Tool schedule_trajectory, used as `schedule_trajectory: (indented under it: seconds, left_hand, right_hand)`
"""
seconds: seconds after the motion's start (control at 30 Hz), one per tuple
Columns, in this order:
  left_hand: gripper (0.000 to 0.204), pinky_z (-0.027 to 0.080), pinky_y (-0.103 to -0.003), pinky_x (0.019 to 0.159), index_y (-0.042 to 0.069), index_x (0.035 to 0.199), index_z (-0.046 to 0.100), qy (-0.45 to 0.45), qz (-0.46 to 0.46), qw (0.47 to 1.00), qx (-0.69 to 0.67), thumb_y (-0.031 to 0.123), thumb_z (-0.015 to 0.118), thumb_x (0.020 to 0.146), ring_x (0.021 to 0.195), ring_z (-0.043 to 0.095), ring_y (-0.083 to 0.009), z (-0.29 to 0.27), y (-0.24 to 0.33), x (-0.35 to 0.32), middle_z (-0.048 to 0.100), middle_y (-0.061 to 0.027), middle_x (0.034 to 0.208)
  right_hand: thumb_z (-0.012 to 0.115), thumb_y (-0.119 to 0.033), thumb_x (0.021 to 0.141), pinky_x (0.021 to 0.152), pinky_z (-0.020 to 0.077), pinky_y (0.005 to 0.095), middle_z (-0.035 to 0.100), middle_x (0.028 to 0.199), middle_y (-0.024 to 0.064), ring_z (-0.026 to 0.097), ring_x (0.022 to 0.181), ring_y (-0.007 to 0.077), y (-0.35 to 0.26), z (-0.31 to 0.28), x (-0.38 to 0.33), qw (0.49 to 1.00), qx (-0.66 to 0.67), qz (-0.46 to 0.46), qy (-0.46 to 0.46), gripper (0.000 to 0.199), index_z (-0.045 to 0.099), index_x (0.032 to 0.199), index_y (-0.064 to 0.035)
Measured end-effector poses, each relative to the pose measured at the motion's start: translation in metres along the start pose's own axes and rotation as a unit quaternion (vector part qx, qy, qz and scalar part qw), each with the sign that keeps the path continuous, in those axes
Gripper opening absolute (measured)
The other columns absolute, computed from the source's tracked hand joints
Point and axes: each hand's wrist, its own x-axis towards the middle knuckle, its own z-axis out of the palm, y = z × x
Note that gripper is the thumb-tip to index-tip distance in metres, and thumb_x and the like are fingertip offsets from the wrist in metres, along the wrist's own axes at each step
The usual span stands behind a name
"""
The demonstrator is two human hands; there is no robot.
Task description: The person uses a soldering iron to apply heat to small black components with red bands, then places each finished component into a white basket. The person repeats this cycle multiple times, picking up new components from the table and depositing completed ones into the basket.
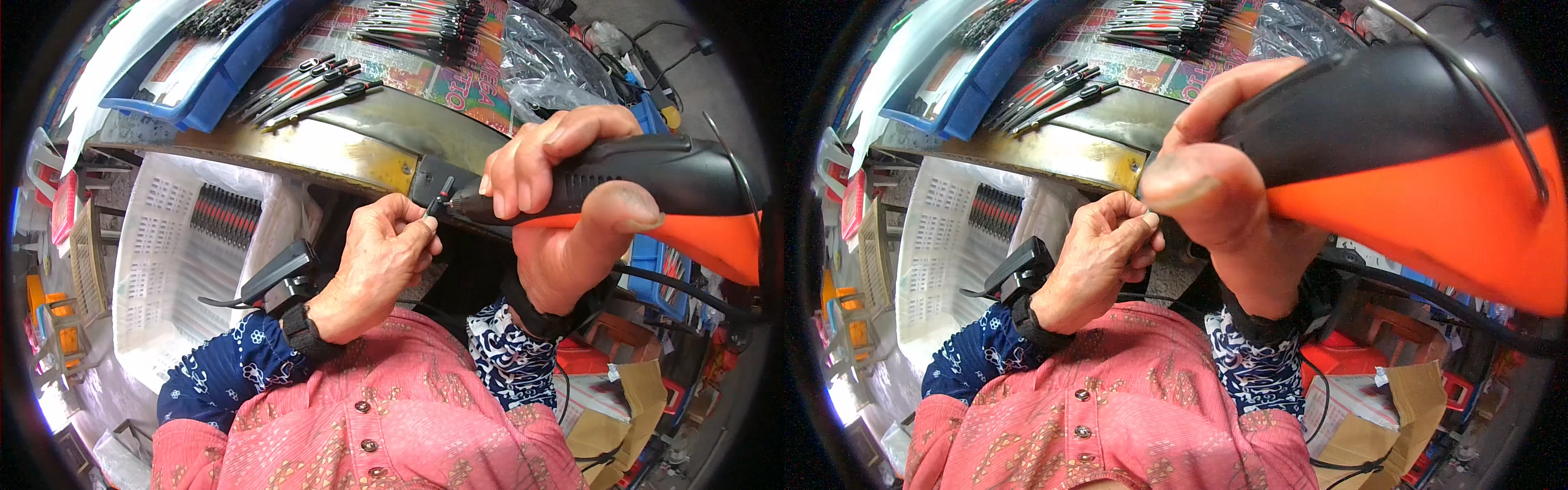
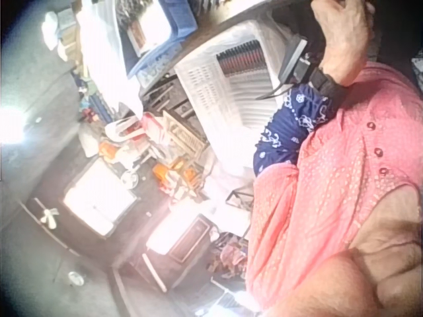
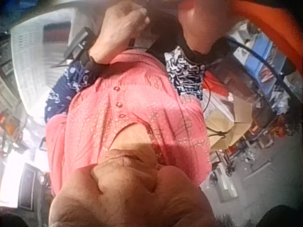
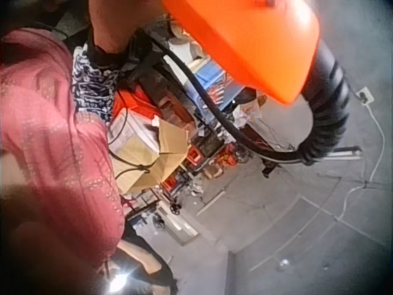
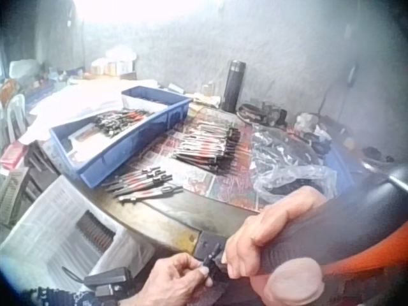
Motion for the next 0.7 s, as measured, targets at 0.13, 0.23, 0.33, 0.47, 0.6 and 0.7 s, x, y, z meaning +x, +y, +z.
schedule_trajectory:
  seconds: [0.13,0.23,0.33,0.47,0.6,0.7]
  left_hand:
    - [0.009,0.028,-0.018,0.044,0.006,0.090,0.050,0.006,-0.007,1.000,-0.002,0.012,0.056,0.089,0.052,0.038,-0.0048,0.0024,0.0022,-0.0008,0.053,-0.0011,0.070]
    - [0.007,0.028,-0.019,0.043,0.005,0.090,0.050,0.008,-0.008,1.000,-0.008,0.010,0.055,0.088,0.051,0.037,-0.0048,0.0032,0.0021,-0.0006,0.052,-0.0016,0.070]
    - [0.006,0.027,-0.019,0.043,0.005,0.090,0.050,0.001,-0.010,1.000,-0.013,0.008,0.054,0.087,0.051,0.036,-0.0048,0.0043,0.0019,0.0000,0.052,-0.0023,0.070]
    - [0.005,0.027,-0.019,0.042,0.004,0.089,0.049,0.015,-0.016,1.000,-0.016,0.007,0.053,0.087,0.051,0.036,-0.0050,0.0058,0.0032,-0.0016,0.052,-0.0027,0.070]
    - [0.007,0.027,-0.019,0.043,0.004,0.089,0.049,0.012,-0.016,1.000,-0.023,0.009,0.054,0.088,0.051,0.037,-0.0051,0.0063,0.0037,-0.0020,0.053,-0.0028,0.070]
    - [0.009,0.028,-0.019,0.043,0.004,0.089,0.049,0.010,-0.013,1.000,-0.016,0.010,0.055,0.088,0.051,0.037,-0.0051,0.0058,0.0033,-0.0020,0.053,-0.0024,0.070]
  right_hand:
    - [0.055,-0.073,0.070,0.051,0.0404,0.0281,0.043,0.061,0.0009,0.044,0.048,0.0120,-0.0019,0.0021,0.0014,1.000,-0.023,-0.002,0.012,0.071,0.044,0.089,-0.0057]
    - [0.056,-0.073,0.070,0.050,0.0402,0.0278,0.043,0.061,0.0012,0.044,0.048,0.0120,0.0003,0.0012,0.0007,0.999,-0.028,-0.012,0.018,0.071,0.044,0.089,-0.0051]
    - [0.057,-0.072,0.070,0.050,0.0400,0.0277,0.043,0.061,0.0015,0.044,0.048,0.0122,0.0037,-0.0006,0.0009,0.999,-0.032,-0.030,0.016,0.072,0.044,0.089,-0.0043]
    - [0.057,-0.072,0.071,0.049,0.0398,0.0277,0.044,0.061,0.0020,0.044,0.048,0.0124,0.0045,-0.0010,0.0011,0.999,-0.037,-0.035,0.019,0.071,0.044,0.088,-0.0038]
    - [0.056,-0.072,0.071,0.050,0.0399,0.0279,0.044,0.060,0.0019,0.044,0.048,0.0125,0.0029,0.0009,-0.0002,0.999,-0.025,-0.025,0.034,0.071,0.045,0.088,-0.0039]
    - [0.057,-0.072,0.070,0.051,0.0403,0.0281,0.044,0.059,0.0016,0.044,0.048,0.0124,0.0022,0.0014,-0.0004,0.998,-0.038,-0.024,0.044,0.072,0.045,0.089,-0.0037]
